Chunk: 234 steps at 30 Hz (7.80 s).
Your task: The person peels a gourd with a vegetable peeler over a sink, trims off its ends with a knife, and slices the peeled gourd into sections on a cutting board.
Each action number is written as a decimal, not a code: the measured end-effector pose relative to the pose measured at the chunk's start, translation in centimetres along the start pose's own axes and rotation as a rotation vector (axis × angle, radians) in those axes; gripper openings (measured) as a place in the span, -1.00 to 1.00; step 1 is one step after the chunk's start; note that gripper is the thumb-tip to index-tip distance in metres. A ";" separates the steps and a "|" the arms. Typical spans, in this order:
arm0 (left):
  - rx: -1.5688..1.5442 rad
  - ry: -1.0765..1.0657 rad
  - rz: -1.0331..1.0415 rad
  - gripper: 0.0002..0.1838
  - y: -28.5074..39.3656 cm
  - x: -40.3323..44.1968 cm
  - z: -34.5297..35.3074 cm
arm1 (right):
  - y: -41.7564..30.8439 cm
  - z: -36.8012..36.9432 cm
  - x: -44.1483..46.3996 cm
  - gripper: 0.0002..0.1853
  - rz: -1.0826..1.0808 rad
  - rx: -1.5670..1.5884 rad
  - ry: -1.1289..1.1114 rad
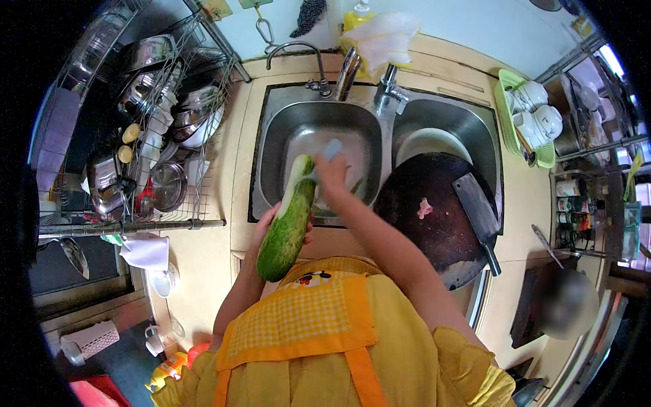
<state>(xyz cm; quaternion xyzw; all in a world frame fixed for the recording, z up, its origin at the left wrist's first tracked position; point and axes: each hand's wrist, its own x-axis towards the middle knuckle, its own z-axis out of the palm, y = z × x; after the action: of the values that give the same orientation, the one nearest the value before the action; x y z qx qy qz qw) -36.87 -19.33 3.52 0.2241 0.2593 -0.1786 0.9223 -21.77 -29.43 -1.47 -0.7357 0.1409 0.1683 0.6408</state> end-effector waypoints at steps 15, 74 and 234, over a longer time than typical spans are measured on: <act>0.020 -0.150 -0.089 -0.31 -0.7 -2.5 -2.3 | 2.0 -2.4 11.3 -0.47 -0.022 -0.609 0.293; 0.154 -0.043 0.045 -0.27 -0.7 -2.7 -0.5 | 5.2 -2.9 12.9 -0.49 0.064 -0.442 0.394; 1.743 0.482 0.370 -0.28 1.1 -1.5 0.9 | 0.9 -0.5 5.0 -0.65 -0.270 -0.211 -0.157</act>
<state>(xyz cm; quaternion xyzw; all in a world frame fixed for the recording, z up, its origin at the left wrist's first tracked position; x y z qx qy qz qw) -37.22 -18.60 5.40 0.9083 0.1783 -0.1088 0.3624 -17.56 -30.01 -4.38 -0.7958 -0.0279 0.1514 0.5857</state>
